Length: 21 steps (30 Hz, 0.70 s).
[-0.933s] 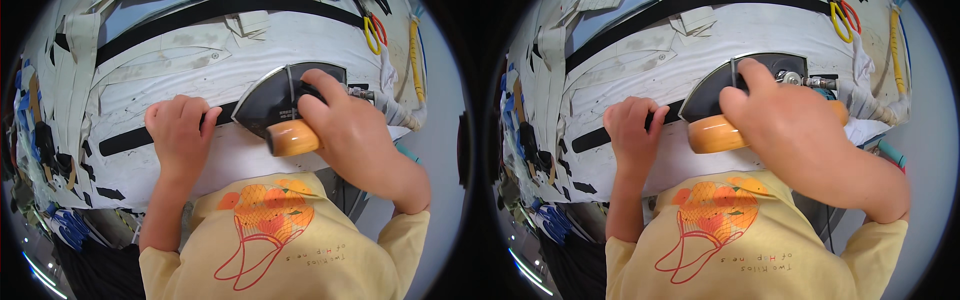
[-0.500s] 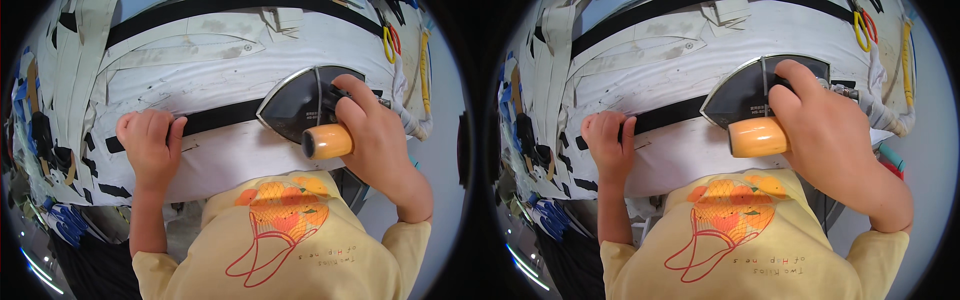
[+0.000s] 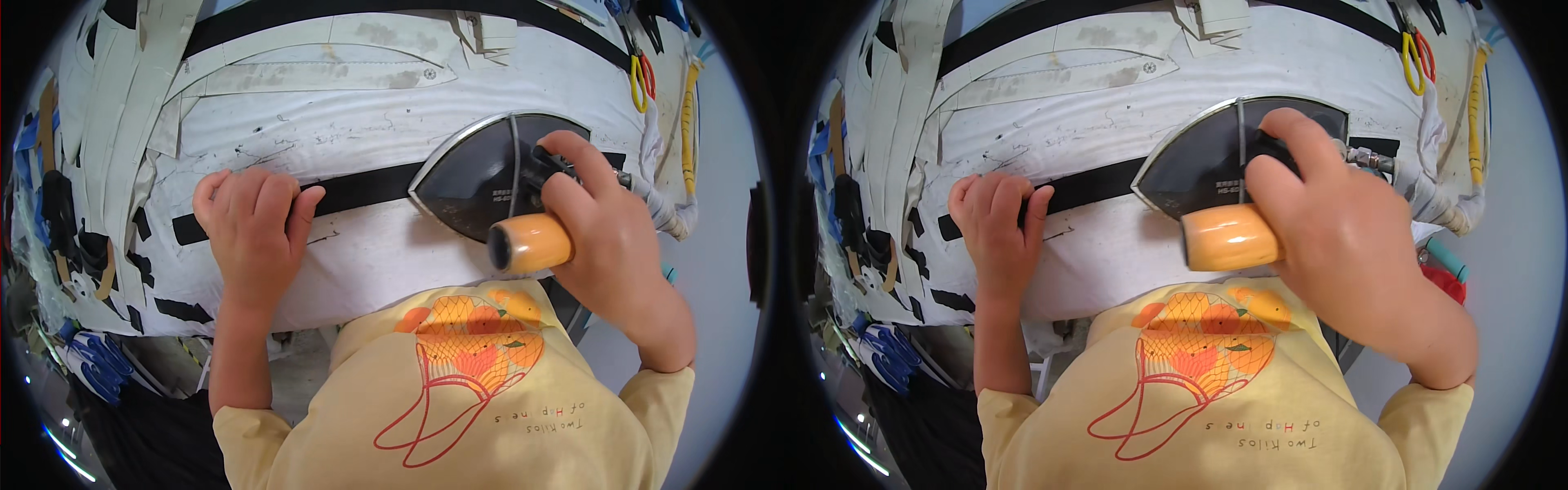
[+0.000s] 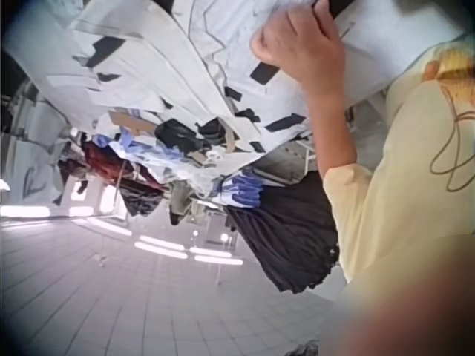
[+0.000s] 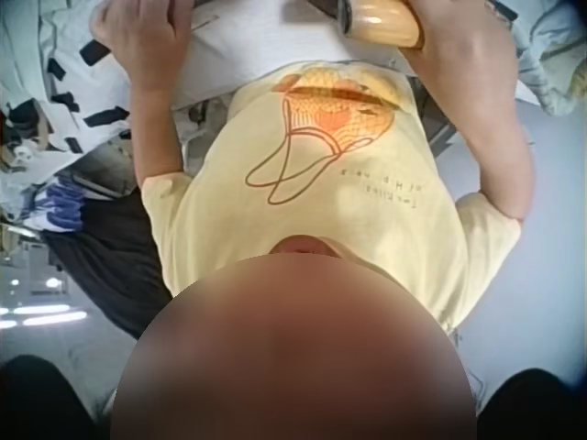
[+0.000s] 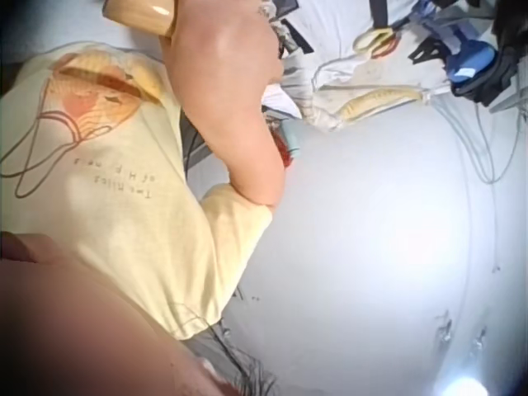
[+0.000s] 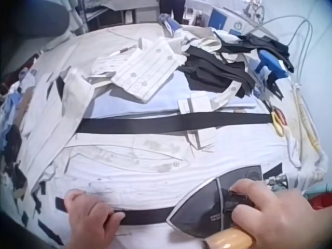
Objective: Ironing and marking fabric components using templates and an iron in a textile manufacturing setting.
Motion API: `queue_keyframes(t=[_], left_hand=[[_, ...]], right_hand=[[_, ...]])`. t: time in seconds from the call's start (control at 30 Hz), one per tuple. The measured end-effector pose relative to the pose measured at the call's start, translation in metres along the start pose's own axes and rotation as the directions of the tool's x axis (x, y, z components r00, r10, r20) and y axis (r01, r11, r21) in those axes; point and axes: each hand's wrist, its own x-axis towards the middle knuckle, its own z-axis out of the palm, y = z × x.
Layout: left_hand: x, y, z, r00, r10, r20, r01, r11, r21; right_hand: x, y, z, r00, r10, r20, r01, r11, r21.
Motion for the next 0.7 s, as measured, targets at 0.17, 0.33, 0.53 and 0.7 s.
queue_keyframes(t=[0.17,0.33,0.53,0.7], left_hand=[[-0.002,-0.004,-0.001,1.0,-0.003,-0.01,0.003,1.0,0.006],[-0.008,-0.01,-0.002,0.998,-0.019,-0.06,0.021,0.999,0.036],[-0.01,-0.012,-0.003,0.999,-0.024,-0.03,0.025,0.999,0.044],[-0.01,-0.015,-0.002,0.998,-0.015,-0.064,0.017,0.999,0.027]], right_hand=[[0.001,-0.005,0.004,0.999,0.03,0.012,-0.029,0.997,-0.067],[0.004,-0.003,0.003,1.0,-0.013,-0.003,0.013,1.0,-0.012],[0.008,-0.015,0.002,0.999,-0.019,-0.035,0.019,1.0,0.009],[0.02,-0.042,0.001,0.999,-0.012,0.046,0.011,1.0,0.005]])
